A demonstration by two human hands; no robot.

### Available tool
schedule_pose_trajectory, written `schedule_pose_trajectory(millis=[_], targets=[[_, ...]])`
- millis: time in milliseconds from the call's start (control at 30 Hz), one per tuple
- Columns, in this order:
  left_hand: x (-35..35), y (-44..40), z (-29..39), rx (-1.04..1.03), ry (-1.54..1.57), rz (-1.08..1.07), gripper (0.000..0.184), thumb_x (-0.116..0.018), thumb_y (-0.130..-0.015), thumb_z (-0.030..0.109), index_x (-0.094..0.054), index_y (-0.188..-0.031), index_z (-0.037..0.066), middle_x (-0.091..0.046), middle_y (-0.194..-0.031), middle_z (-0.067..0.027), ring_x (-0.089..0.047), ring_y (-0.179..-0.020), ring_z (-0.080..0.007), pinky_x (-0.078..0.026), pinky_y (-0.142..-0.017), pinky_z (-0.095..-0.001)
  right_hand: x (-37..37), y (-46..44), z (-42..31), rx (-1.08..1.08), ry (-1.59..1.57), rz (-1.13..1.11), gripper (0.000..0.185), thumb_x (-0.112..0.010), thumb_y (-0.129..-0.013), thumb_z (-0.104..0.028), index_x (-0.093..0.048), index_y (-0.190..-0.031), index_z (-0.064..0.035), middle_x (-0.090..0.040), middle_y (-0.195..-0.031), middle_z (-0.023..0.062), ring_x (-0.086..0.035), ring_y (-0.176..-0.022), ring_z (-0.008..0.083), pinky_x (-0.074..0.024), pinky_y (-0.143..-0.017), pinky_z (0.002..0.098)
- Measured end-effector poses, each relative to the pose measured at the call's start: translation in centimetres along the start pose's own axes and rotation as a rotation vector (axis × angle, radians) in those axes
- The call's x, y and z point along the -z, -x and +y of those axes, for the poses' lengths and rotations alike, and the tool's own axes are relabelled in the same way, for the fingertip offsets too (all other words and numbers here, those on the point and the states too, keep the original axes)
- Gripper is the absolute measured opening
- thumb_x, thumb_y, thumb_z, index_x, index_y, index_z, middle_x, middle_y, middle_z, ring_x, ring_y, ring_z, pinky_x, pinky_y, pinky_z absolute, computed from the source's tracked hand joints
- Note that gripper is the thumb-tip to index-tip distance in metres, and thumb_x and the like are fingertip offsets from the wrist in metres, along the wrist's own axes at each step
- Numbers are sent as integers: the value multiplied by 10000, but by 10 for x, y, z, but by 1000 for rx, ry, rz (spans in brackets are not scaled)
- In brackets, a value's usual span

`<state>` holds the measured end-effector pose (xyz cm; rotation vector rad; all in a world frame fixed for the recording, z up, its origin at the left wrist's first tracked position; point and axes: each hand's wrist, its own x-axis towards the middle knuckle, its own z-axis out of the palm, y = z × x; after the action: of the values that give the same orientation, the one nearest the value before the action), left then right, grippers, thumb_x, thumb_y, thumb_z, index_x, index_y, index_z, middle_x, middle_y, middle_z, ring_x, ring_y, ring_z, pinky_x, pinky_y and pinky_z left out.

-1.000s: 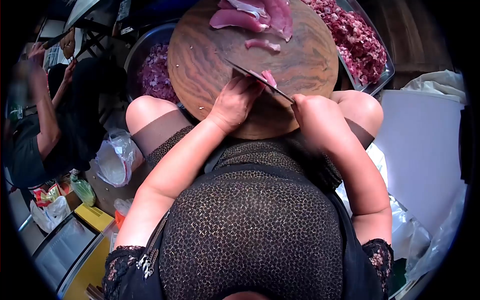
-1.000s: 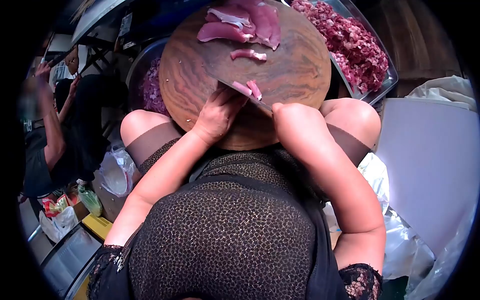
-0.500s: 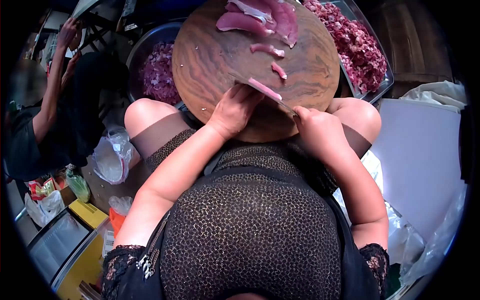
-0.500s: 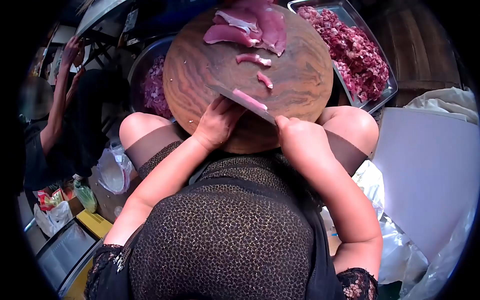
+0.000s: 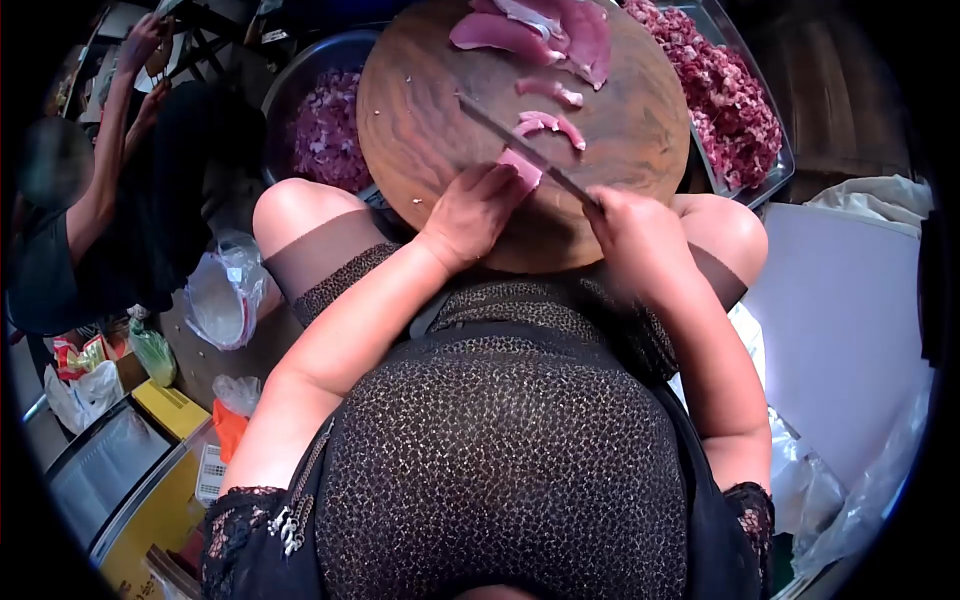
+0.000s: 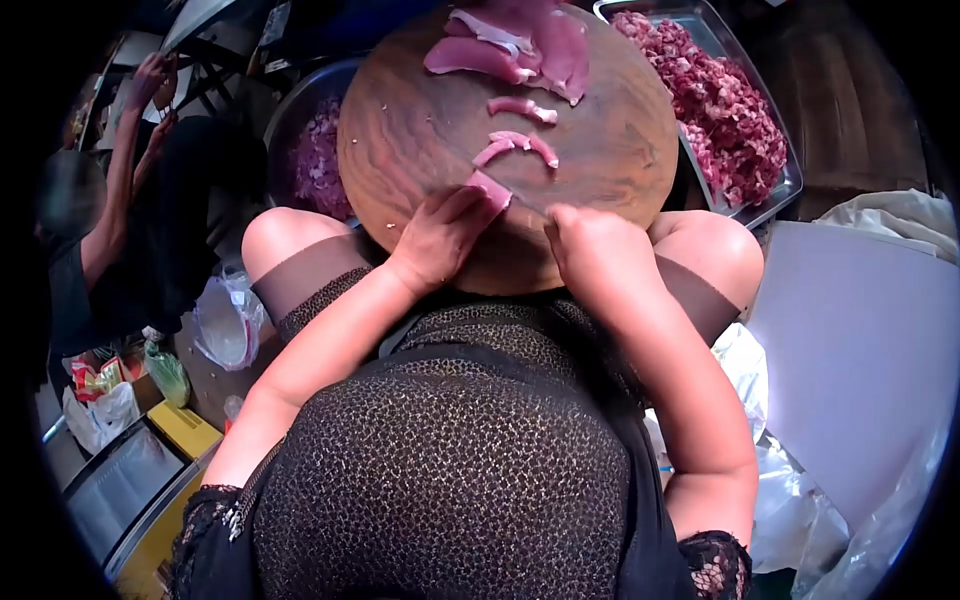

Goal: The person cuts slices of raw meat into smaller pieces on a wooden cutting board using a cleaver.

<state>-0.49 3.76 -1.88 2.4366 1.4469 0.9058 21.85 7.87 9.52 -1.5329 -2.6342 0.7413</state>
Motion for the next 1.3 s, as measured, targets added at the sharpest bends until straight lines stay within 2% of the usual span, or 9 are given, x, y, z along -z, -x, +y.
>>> schedule_pose_trajectory(millis=[233, 400, 467, 600, 667, 833, 1067, 1167, 1300], targets=[[-7, -3, -6, -56, 41, 73, 359, -605, -814, 76, -666, -1168, 67, -619, -1142, -110, -586, -1045, -326, -489, -951, -414, -3, 4, -3, -14, 140, -166, 135, -555, -927, -143, -643, -956, -45, -687, -842, 185, -678, -799, 364, -535, -688, 477], [-6, 2, -8, -46, 41, 24, 335, -608, -816, 90, -682, -1142, 65, -624, -1147, -112, -586, -1057, -320, -491, -952, -410, -35, -44, -7, 99, 66, 59, 133, -521, -905, -137, -617, -895, -46, -684, -798, 184, -681, -777, 370, -541, -678, 481], [-2, 2, -6, -71, -47, 38, 356, -625, -826, 95, -678, -1176, 61, -627, -1184, -101, -593, -1075, -295, -488, -965, -405, -33, -43, -1, 111, 41, 160, 136, -542, -908, -161, -626, -914, -55, -689, -812, 170, -682, -788, 359, -537, -687, 491], [0, 15, -2, 14, 48, -7, 377, -619, -828, 102, -672, -1200, 70, -608, -1210, -78, -575, -1115, -291, -463, -1010, -407, -11, 4, -5, 76, 51, 57, 153, -539, -907, -161, -639, -969, -64, -683, -812, 173, -679, -773, 367, -539, -671, 488], [0, 9, -4, -86, -42, 61, 377, -619, -797, 108, -664, -1170, 73, -606, -1099, -97, -590, -985, -303, -516, -890, -392, -8, 17, -2, 43, 128, -30, 155, -537, -902, -142, -633, -992, -61, -682, -810, 176, -682, -767, 364, -544, -662, 480], [-4, 9, -6, -103, -52, 74, 347, -642, -791, 99, -672, -1135, 65, -614, -1129, -96, -589, -1025, -312, -505, -920, -405, -11, 11, -8, 14, 162, -134, 126, -528, -881, -112, -617, -945, -50, -683, -808, 176, -687, -758, 357, -552, -659, 471], [6, 8, -3, -64, 10, 83, 286, -667, -799, 94, -705, -1082, 71, -634, -1162, -89, -605, -1060, -294, -498, -954, -404, -36, -39, -10, 158, 22, 166, 160, -528, -929, -181, -642, -946, -70, -691, -827, 166, -682, -780, 360, -542, -681, 481], [12, 16, 6, -48, -36, 100, 326, -651, -801, 90, -679, -1125, 83, -633, -1080, -85, -619, -1012, -284, -535, -878, -382, -12, -6, -11, 100, 48, 56, 184, -540, -941, -195, -647, -1020, -68, -689, -828, 165, -681, -802, 356, -542, -692, 474], [11, 16, 3, -66, -93, 57, 387, -621, -822, 105, -654, -1207, 92, -629, -1126, -84, -605, -1046, -287, -527, -908, -404, -10, 24, -7, 77, 128, -21, 164, -550, -892, -136, -633, -996, -40, -683, -806, 165, -688, -774, 349, -549, -670, 462]])
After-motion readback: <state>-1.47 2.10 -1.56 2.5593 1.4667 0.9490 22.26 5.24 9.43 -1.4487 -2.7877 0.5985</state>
